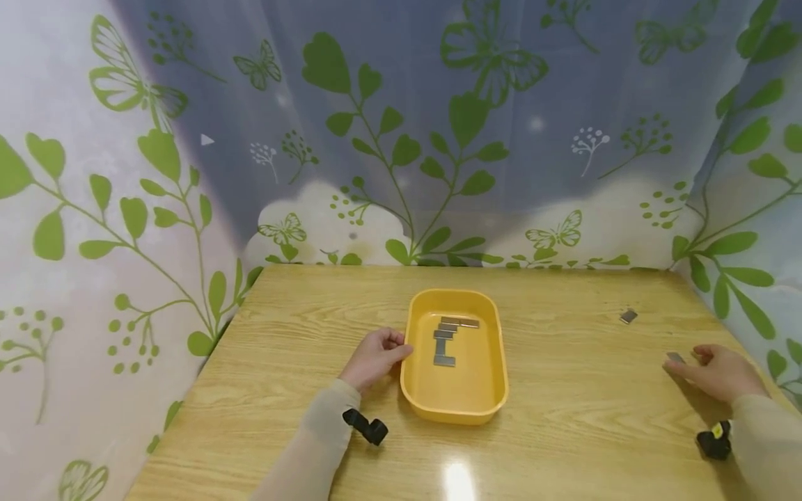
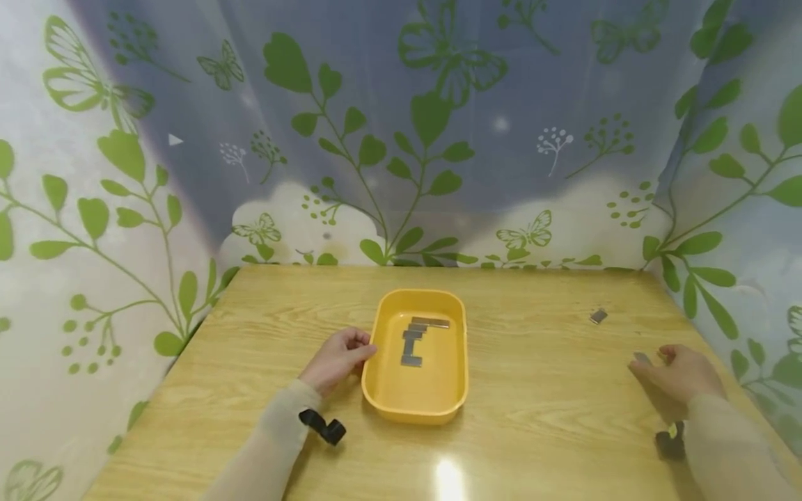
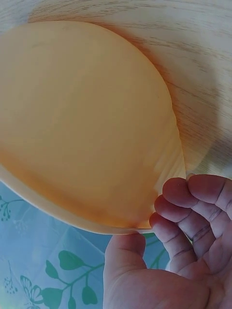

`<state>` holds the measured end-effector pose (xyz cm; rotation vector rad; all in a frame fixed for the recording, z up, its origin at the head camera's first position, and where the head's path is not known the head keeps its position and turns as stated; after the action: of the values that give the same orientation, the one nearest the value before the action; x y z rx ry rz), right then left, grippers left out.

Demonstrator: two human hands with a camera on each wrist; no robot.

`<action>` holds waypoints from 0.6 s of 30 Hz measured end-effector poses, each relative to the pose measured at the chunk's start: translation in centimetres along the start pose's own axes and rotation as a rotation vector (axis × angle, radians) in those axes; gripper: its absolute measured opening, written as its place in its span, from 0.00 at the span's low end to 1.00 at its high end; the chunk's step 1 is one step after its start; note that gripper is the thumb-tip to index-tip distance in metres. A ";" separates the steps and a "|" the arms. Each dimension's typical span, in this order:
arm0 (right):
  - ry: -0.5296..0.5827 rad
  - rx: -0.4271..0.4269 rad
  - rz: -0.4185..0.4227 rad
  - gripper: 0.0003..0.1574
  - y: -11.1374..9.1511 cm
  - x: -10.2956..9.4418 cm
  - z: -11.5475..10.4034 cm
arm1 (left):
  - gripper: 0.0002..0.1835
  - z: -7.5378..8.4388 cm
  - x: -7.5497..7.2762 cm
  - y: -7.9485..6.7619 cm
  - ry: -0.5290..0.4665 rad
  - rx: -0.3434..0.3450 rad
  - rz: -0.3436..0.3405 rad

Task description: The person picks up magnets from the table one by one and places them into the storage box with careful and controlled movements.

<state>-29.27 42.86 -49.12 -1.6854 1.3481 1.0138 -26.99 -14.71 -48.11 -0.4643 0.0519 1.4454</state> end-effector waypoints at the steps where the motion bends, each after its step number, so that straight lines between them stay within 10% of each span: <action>1: -0.005 -0.008 -0.005 0.61 0.1 0.0 -0.1 | 0.11 0.0 -0.1 0.0 0.002 0.003 0.002; 18: -0.010 -0.053 -0.079 0.55 1.3 0.0 -1.0 | 0.11 -0.7 -0.8 0.3 -0.019 -0.008 0.004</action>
<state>-30.39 41.71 -48.77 -1.7560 1.2483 1.0198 -27.18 -15.68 -48.55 -0.4572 0.0313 1.4541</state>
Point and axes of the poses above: each hand's wrist, its own y-axis towards the middle knuckle, its own x-axis out of the palm, z = x × y, the point moved 5 cm from there along y, towards the middle knuckle, and after that the axes turned 12 degrees about -x, right-handed, at the moved point
